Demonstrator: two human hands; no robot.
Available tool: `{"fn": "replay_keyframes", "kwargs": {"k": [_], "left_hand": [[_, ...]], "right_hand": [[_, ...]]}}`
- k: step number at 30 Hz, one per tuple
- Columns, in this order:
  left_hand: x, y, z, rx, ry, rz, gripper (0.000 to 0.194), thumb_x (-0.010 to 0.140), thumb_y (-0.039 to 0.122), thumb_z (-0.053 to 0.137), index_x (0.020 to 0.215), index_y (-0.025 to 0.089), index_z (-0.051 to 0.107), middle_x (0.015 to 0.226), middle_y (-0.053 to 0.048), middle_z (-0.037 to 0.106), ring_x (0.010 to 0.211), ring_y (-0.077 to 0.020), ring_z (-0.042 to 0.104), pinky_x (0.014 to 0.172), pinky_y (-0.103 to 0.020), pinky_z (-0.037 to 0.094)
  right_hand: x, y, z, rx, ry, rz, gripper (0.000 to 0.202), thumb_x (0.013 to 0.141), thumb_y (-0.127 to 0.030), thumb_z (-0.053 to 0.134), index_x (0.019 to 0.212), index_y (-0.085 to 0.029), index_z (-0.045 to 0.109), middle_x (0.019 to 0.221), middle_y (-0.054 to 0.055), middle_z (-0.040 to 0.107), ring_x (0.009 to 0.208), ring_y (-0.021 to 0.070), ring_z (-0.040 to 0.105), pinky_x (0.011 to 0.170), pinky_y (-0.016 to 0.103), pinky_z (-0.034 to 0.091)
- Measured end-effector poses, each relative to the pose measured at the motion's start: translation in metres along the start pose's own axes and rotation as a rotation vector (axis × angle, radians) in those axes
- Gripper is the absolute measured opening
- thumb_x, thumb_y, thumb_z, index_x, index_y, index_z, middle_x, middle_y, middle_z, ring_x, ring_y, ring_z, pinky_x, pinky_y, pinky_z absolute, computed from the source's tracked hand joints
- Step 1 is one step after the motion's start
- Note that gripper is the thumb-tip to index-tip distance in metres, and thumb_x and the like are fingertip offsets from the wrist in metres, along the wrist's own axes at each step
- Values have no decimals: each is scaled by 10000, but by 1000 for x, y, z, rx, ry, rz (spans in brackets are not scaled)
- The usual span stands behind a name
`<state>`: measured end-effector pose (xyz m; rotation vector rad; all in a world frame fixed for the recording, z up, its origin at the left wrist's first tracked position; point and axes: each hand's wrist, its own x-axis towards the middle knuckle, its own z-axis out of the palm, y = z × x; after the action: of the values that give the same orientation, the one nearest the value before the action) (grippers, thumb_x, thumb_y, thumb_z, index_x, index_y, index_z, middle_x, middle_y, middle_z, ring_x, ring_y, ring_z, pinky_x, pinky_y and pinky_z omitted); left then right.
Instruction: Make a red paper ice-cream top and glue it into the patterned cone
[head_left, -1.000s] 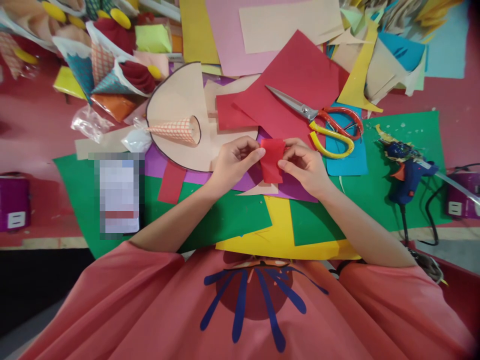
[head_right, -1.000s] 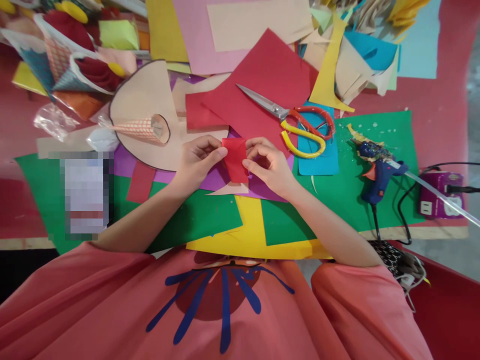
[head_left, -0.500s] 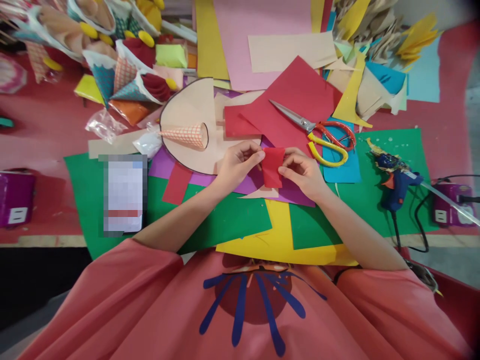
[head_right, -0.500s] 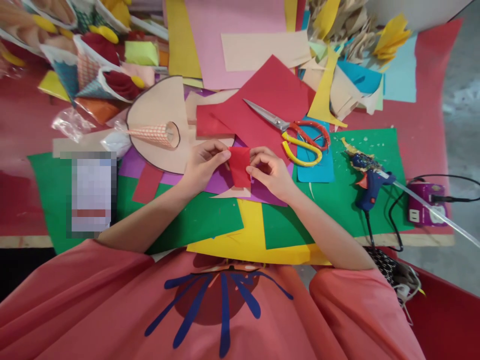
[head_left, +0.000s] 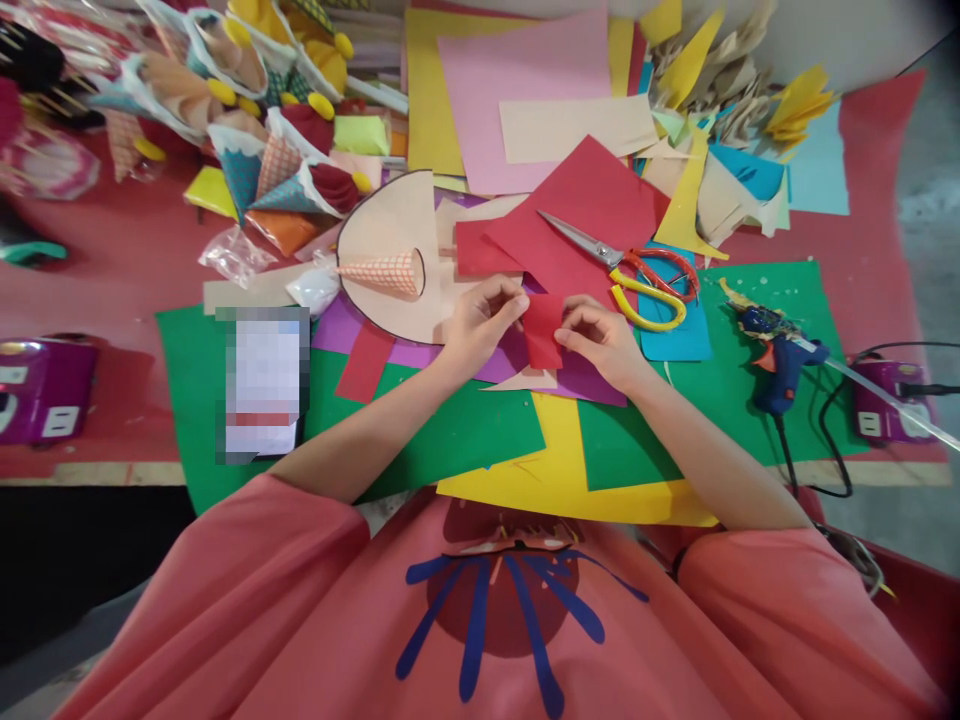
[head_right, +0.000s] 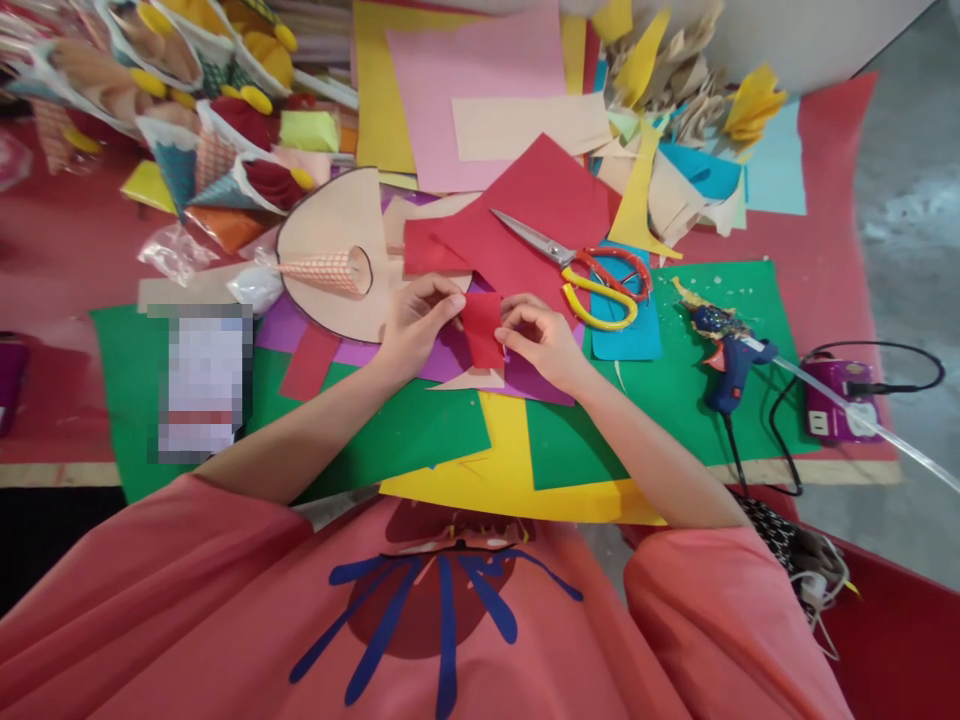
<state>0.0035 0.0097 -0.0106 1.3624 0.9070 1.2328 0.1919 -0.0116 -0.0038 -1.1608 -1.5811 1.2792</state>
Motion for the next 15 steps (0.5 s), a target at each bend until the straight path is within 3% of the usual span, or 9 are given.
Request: {"fn": "replay_keyframes", "kwargs": {"k": [3, 9, 15], "left_hand": [[0, 0, 1, -7, -4, -20, 457, 738, 597, 695, 680, 169, 547, 607, 35, 547, 519, -53, 522, 516, -193, 441], [-2, 7, 3, 33, -151, -106, 479, 746, 610, 676, 659, 154, 559, 567, 28, 561, 509, -51, 524, 504, -174, 422], [-4, 9, 4, 121, -180, -96, 458, 782, 586, 648, 655, 156, 556, 552, 29, 558, 494, -51, 510, 491, -174, 400]], "right_hand": [[0, 0, -1, 11, 15, -3, 309, 737, -458, 740, 647, -190, 615, 923, 28, 590, 908, 163, 581, 887, 341, 444], [0, -1, -2, 149, 92, 88, 313, 714, -431, 771, 668, -177, 594, 926, -5, 549, 536, 39, 467, 525, 246, 413], [1, 0, -1, 224, 132, 70, 330, 694, -434, 793, 648, -171, 599, 888, -20, 560, 469, 11, 460, 474, 225, 397]]}}
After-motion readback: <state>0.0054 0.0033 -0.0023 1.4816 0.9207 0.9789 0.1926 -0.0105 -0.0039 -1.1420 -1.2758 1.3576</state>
